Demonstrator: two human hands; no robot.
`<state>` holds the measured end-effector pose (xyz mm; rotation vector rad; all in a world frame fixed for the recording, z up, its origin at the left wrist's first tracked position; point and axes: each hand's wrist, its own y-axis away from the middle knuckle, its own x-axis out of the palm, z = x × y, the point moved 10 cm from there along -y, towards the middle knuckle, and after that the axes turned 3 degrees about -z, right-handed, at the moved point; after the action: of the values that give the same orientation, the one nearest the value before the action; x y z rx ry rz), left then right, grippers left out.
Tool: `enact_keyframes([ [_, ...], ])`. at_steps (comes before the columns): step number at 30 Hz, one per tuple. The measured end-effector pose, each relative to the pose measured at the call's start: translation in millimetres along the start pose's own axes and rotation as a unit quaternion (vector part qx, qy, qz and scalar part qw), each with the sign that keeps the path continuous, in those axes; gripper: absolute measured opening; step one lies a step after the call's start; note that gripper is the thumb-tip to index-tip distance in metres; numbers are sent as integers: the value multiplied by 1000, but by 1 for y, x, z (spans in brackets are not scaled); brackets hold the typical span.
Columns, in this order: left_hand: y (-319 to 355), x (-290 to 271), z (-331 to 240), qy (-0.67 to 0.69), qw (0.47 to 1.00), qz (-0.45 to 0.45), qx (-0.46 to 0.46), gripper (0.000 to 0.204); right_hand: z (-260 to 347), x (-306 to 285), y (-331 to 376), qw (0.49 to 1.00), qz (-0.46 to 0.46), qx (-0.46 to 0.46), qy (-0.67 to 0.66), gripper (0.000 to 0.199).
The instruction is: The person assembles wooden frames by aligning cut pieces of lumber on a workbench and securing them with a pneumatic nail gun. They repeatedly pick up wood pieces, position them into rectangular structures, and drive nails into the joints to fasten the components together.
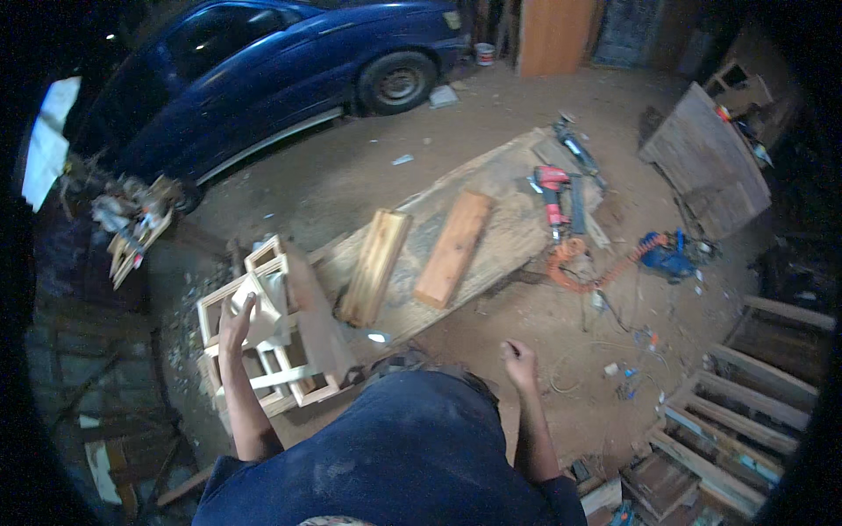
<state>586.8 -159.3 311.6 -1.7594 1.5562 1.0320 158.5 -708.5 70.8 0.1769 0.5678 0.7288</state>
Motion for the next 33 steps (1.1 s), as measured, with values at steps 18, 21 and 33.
enact_keyframes([
  [18, -18, 23, -8, -186, 978, 12, -97, 136, 224, 156, -73, 935, 281, -183, 116, 36],
  [21, -6, 19, -42, -209, 973, -11, -95, 133, 236, 165, -84, 914, 361, -175, 60, 36],
  [33, 158, 286, -414, -149, 943, 202, 217, 136, 284, 106, -169, 849, 373, 121, -354, 57],
])
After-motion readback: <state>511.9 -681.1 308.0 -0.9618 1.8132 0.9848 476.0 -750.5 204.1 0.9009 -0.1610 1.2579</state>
